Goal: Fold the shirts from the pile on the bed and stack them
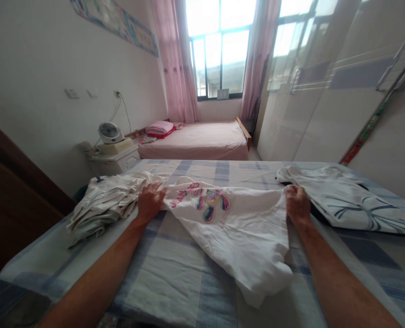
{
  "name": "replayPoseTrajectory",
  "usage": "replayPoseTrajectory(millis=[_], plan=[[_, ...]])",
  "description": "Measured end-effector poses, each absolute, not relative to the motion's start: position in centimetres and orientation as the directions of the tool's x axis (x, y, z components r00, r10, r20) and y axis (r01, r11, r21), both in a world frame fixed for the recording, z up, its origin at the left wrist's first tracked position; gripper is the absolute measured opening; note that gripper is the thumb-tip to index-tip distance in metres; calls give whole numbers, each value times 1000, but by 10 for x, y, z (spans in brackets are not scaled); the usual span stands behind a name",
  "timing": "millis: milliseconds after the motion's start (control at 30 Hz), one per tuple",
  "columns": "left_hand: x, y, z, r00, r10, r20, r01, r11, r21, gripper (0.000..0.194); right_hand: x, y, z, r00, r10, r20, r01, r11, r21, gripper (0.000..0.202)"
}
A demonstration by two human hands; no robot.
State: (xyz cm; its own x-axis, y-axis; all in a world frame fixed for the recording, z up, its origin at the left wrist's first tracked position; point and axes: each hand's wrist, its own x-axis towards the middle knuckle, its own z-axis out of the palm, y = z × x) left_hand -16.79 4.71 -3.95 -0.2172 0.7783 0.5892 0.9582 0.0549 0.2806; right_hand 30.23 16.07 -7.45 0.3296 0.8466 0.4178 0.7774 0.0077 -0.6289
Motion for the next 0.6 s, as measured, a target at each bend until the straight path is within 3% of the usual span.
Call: replayPoseTrajectory(millis=[133, 267, 433, 600], plan=[[-160, 48, -45, -196, 857, 477, 958, 62, 281, 28, 289, 151, -71, 175, 919, 354, 876, 18, -482, 45], [-162, 49, -42, -227, 836, 499, 932, 39, 359, 19, 284, 147, -72, 44, 938, 343, 935, 82, -344, 33], [-165, 46, -30, -364, 739, 567, 846, 9, 532, 28, 285, 148, -67, 112, 899, 423, 914, 74, -398, 35], [-162, 42, -19, -611, 633, 476, 534, -114, 838, 28, 279, 143, -56, 183, 816, 547, 892, 96, -442, 34]])
